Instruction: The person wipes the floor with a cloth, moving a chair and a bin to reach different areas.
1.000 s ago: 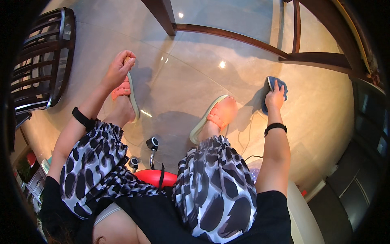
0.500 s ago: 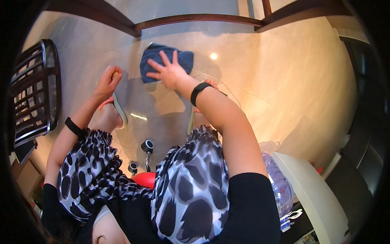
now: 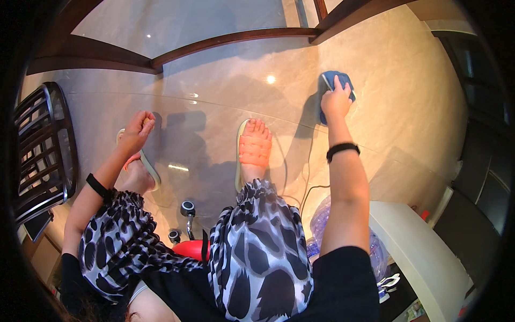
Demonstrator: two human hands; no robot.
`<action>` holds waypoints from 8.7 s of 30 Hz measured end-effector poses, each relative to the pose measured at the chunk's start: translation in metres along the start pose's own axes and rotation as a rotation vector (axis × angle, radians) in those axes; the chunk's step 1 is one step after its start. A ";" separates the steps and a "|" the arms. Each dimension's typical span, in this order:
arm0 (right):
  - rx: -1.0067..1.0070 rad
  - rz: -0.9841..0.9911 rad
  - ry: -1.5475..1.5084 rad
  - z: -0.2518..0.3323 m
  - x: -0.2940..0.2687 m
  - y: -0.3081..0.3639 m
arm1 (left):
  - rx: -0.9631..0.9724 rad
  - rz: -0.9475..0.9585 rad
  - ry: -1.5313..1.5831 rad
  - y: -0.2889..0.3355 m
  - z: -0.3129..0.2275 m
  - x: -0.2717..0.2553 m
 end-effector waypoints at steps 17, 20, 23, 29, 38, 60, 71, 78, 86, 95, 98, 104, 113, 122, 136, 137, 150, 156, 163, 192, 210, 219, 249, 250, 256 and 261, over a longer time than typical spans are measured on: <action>-0.382 -0.043 0.093 0.153 -0.037 -0.002 | 0.237 0.034 -0.214 -0.008 -0.075 -0.020; -0.279 -0.124 0.108 0.092 -0.050 0.013 | 0.228 0.010 -0.108 -0.014 -0.066 -0.023; -0.005 -0.034 0.097 0.027 -0.057 0.025 | 0.231 -0.005 -0.083 -0.018 -0.066 -0.021; -0.460 -0.248 -0.029 0.072 -0.036 0.111 | 0.138 0.104 -0.012 -0.010 -0.024 0.006; -0.529 0.017 0.228 0.056 0.042 0.131 | 0.094 0.087 0.008 0.000 -0.020 -0.005; -1.103 0.112 -0.276 0.256 0.018 0.227 | 0.004 0.003 0.010 0.005 0.030 -0.014; -1.114 0.130 0.251 0.256 0.124 0.203 | 0.170 0.166 -0.095 -0.012 -0.019 0.012; -0.431 0.090 0.258 0.117 0.078 0.082 | 0.285 0.183 -0.107 -0.012 -0.014 0.021; -0.897 -0.167 -0.242 0.225 0.003 0.176 | 0.163 0.152 0.066 -0.019 0.036 0.022; -1.735 0.531 0.366 0.222 0.134 0.331 | 0.178 0.210 0.038 -0.015 0.025 0.036; -1.462 0.437 0.147 0.209 0.125 0.286 | 0.079 0.234 0.099 -0.013 0.016 0.035; -0.857 0.198 0.018 0.159 0.083 0.160 | 0.157 0.218 -0.013 -0.015 0.021 0.031; -0.426 -0.332 -0.197 0.060 -0.053 0.100 | 0.072 0.225 0.081 -0.014 0.037 0.030; 0.343 -0.359 -1.398 -0.099 -0.025 0.312 | 0.283 0.257 -0.172 -0.026 -0.038 0.040; 1.977 0.064 -0.569 -0.142 0.239 0.584 | 0.292 0.436 -0.287 -0.049 -0.092 0.072; 2.050 -0.136 -0.623 -0.151 0.251 0.586 | 0.321 0.461 -0.308 -0.043 -0.092 0.081; 1.242 -0.080 -0.937 -0.228 0.109 0.171 | 0.352 0.431 -0.359 -0.033 -0.116 0.087; 0.354 -0.661 -0.922 -0.223 -0.002 0.146 | 0.302 0.374 -0.369 -0.038 -0.107 0.060; -0.240 -0.080 -0.326 -0.053 0.062 0.325 | 0.314 0.394 -0.467 -0.031 -0.117 0.069; -0.024 -0.557 -0.522 -0.182 -0.142 0.215 | 0.628 0.101 -0.311 -0.019 -0.242 0.007; -0.695 -0.234 -0.261 0.023 -0.183 0.208 | 0.542 0.152 -0.027 -0.053 -0.235 0.041; -1.061 0.298 -0.003 0.124 0.104 0.400 | 0.247 0.472 -0.079 -0.078 -0.206 0.168; -0.884 0.403 -0.085 0.045 0.080 0.280 | 0.645 0.459 -0.347 -0.091 -0.168 0.225; -0.915 0.445 -0.056 0.045 0.084 0.274 | 0.644 0.449 -0.354 -0.095 -0.169 0.221; -0.530 0.305 -0.070 0.029 0.077 0.157 | 0.643 0.398 -0.372 -0.091 -0.171 0.216; 0.004 0.021 -0.364 0.015 0.000 0.077 | 0.639 0.373 -0.387 -0.084 -0.167 0.212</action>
Point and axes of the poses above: each hand's wrist, its own y-axis away from the middle knuckle, its own x-axis out of the palm, z = x × y, the point moved 9 cm from there along -y, towards the middle knuckle, and after that the axes turned 2 degrees about z, right-handed, at the moved point
